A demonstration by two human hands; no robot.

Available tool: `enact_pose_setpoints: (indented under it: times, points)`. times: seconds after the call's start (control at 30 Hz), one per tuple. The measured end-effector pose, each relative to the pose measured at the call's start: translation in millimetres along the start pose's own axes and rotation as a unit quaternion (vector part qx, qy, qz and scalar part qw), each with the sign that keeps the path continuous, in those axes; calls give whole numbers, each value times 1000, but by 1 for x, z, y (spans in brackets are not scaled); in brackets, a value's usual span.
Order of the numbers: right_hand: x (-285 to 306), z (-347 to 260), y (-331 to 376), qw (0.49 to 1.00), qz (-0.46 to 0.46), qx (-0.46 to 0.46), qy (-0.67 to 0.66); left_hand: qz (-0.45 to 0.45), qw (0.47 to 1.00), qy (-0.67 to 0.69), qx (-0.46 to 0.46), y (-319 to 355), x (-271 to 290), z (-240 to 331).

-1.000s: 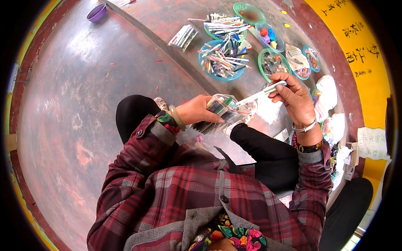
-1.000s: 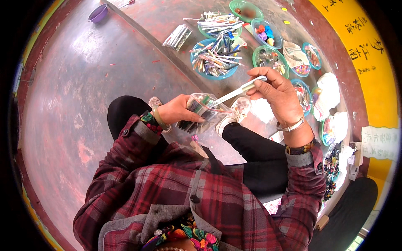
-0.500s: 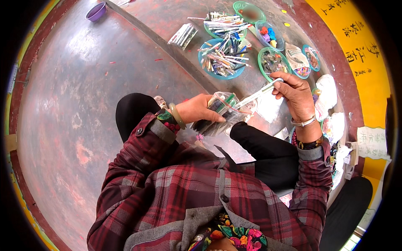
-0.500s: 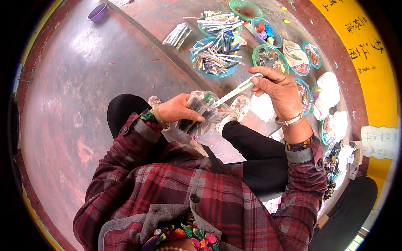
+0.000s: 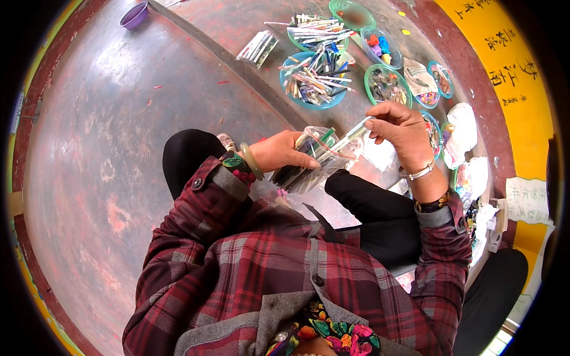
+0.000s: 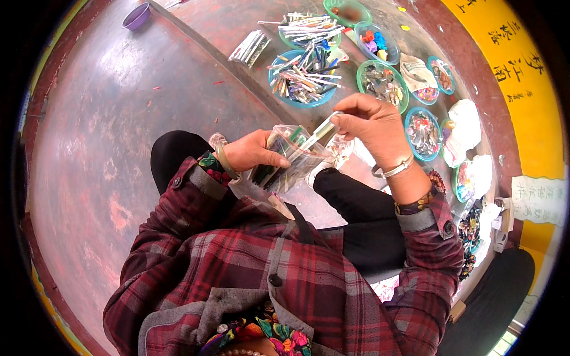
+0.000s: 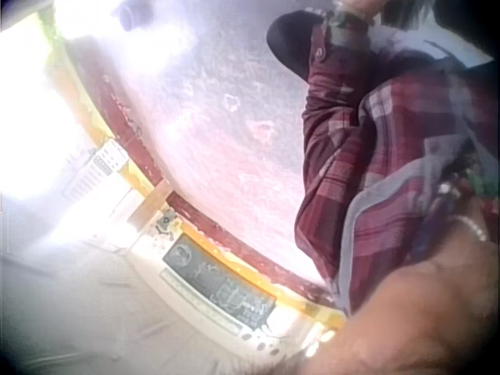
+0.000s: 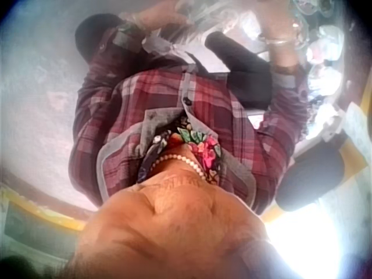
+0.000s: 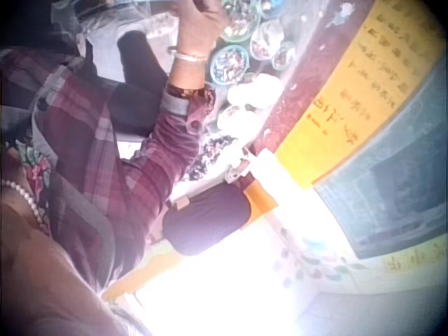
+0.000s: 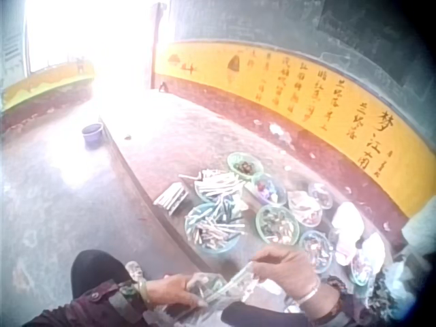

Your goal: The person sits on the floor and sorts pens from a clear plastic bag into a green plastic bowl. They repeatedly pick up individual pens, inspect them, and place them into the bowl.

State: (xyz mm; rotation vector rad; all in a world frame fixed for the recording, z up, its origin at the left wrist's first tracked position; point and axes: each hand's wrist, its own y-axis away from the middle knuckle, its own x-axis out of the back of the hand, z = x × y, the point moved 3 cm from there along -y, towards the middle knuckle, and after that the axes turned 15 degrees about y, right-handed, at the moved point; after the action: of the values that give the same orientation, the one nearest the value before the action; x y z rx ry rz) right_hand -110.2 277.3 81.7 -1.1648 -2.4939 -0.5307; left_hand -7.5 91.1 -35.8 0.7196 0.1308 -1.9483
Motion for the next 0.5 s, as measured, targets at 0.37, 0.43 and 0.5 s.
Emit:
enact_pose_setpoints:
  times: [0.37,0.43,0.5]
  points:
    - [-45,25,-2,999,-15,16,42,23,992,114,-43,-4,2,-6]
    - [-49,22,-1,995,-8,23,98,22,992,118,-45,-4,3,-7]
    - [-53,20,0,989,15,60,136,15,991,129,-35,-4,4,-6]
